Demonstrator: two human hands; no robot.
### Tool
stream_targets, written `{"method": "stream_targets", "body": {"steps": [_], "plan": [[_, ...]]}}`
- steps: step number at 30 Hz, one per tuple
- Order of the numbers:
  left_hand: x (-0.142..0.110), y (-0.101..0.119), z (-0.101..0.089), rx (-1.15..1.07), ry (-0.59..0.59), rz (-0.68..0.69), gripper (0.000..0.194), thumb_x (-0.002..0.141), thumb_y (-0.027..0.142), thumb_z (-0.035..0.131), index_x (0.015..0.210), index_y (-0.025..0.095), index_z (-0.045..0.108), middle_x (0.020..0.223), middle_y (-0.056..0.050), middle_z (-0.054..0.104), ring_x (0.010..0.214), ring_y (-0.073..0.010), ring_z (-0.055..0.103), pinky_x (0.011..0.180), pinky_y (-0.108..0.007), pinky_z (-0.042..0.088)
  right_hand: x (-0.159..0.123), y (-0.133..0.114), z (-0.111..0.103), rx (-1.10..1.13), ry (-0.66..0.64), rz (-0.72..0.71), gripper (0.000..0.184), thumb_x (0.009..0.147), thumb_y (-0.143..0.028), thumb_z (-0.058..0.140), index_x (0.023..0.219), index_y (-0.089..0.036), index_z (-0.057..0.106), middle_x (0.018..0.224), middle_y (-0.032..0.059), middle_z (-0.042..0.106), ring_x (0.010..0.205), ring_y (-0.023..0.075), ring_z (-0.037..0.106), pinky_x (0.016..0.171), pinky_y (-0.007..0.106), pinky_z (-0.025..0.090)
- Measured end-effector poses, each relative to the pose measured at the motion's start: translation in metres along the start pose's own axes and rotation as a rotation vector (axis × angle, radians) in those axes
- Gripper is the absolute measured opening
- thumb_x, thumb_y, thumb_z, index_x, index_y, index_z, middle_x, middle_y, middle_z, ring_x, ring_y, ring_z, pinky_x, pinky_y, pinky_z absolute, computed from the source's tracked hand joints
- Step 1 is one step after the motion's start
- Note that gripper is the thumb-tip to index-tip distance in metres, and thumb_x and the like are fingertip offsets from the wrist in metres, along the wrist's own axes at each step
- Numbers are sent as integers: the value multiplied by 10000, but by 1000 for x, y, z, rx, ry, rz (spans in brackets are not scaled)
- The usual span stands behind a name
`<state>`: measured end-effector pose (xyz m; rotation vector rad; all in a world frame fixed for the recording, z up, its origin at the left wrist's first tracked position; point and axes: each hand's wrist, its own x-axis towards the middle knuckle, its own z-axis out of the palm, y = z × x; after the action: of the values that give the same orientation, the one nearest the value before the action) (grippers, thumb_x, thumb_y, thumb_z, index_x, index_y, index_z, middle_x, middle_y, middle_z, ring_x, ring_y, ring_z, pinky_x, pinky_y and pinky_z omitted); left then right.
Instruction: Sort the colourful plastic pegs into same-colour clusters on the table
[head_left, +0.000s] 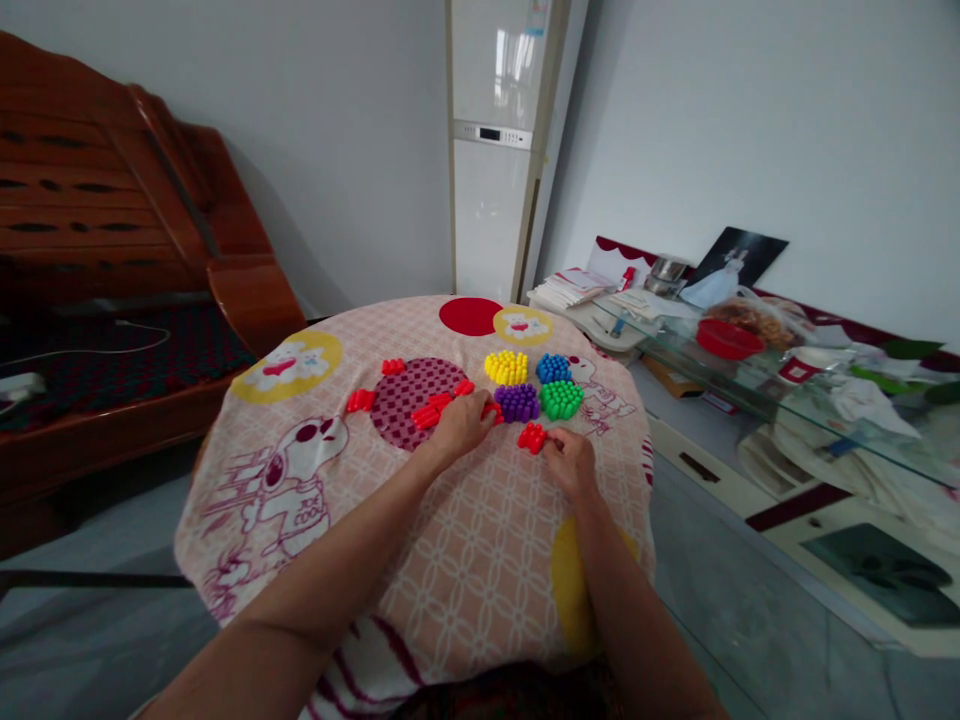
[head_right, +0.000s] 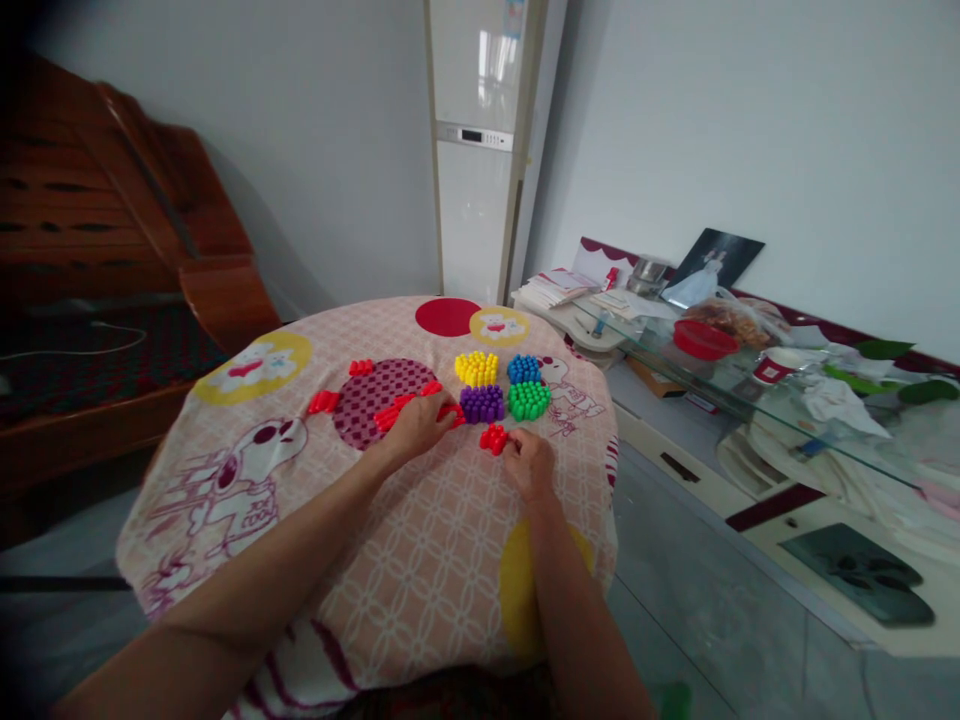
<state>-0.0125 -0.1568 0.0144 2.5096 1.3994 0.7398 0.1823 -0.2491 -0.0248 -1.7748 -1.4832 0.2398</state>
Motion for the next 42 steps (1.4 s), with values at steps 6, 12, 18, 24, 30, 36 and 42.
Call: {"method": "stream_targets", "body": {"steps": [6,12,18,24,30,36,42], "plan": [[-5,13,-12,-324,-98,110,119,753,229,635,796,161,723,744,-27,682,673,-135,592,620,-232,428,0,1,0,-6,-9,-25,213,762,-238,485,701,-204,685,613,-15,619,577,129,534,568,233,332],[-16,28,-5,-468,-173,158,135,714,157,622,832,152,688,677,9,654,601,-102,561,567,-200,403,1,5,2,-5,-6,-30,224,767,-227,483,754,-210,706,667,1,668,596,138,550,587,234,359],[-22,31,13,-391,-136,141,110,706,139,613,811,161,636,711,2,652,628,-111,563,579,-208,404,1,8,3,-26,-6,-47,227,769,-222,487,761,-220,714,669,2,674,603,141,556,592,234,367],[-22,32,18,-343,-110,166,94,704,154,627,796,160,608,696,8,622,606,-110,540,560,-217,386,2,7,3,-24,7,-39,216,761,-230,488,727,-212,701,643,-1,657,580,138,543,575,238,355],[-5,3,-8,-312,54,91,160,765,275,648,870,157,621,801,-36,672,689,-145,610,647,-250,474,1,6,3,9,-1,-17,221,764,-228,476,699,-214,687,626,-7,646,576,137,534,572,237,352],[14,-72,-34,-14,276,-164,342,796,198,544,1119,116,625,1145,-146,665,1098,-253,603,978,-356,459,1,8,4,-3,-11,-17,223,758,-227,477,701,-225,693,629,-6,648,595,140,539,590,233,361],[37,-139,-43,187,125,-459,574,817,244,538,1346,27,481,1385,-249,502,1310,-321,461,1077,-389,375,1,7,4,-44,-6,-17,240,762,-241,456,685,-219,683,619,3,633,567,142,523,576,244,338]]}}
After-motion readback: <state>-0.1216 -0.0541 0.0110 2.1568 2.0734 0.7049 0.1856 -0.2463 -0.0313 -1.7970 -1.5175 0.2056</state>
